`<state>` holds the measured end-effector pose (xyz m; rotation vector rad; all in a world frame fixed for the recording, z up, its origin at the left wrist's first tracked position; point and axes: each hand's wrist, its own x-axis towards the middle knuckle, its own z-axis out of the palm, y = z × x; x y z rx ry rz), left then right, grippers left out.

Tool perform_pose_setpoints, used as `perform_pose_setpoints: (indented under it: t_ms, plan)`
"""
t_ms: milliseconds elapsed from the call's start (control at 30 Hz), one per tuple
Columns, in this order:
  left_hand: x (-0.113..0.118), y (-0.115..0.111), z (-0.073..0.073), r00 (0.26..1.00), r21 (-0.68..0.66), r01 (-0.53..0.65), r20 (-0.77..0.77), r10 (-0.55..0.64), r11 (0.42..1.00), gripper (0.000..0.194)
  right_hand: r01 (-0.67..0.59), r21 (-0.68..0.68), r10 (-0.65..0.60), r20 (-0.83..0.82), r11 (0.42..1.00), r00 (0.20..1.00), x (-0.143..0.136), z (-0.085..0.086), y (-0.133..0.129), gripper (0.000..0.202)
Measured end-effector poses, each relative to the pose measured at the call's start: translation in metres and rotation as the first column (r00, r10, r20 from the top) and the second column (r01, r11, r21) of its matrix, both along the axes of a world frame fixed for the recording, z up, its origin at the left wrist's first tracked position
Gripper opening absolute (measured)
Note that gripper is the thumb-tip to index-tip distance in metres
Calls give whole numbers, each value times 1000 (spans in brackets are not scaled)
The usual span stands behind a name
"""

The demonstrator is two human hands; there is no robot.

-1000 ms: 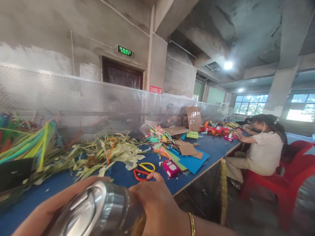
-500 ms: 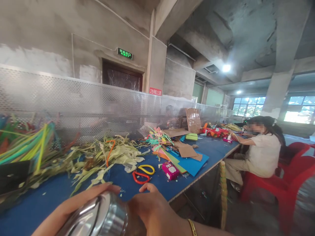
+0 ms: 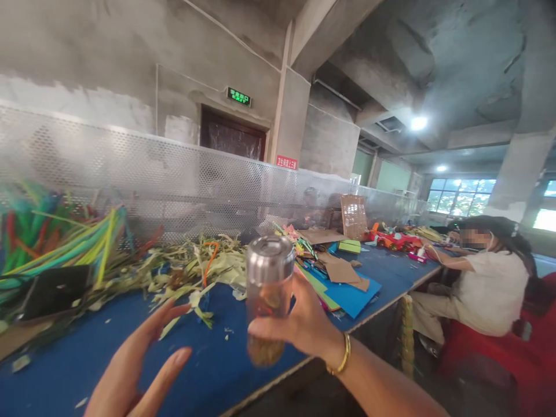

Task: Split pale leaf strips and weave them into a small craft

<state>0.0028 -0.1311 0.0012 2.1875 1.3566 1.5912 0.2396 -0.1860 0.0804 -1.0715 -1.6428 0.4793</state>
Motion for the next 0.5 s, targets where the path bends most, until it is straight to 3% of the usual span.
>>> perform_pose_setpoints:
  t_ms: [100, 233, 500]
  plan:
    - [-11, 14, -25, 999, -64, 8, -47, -11, 998, 55, 136, 67, -135, -15, 988, 991, 24, 9, 38, 51]
    - [-17, 23, -47, 993, -54, -42, -112, 36, 998, 55, 234, 128, -225, -83, 964, 971, 58, 11, 110, 57]
    - [-23, 25, -53, 974, 26, -74, -215, 78, 997, 49, 437, 49, -413, -248, 898, 876, 88, -17, 247, 62]
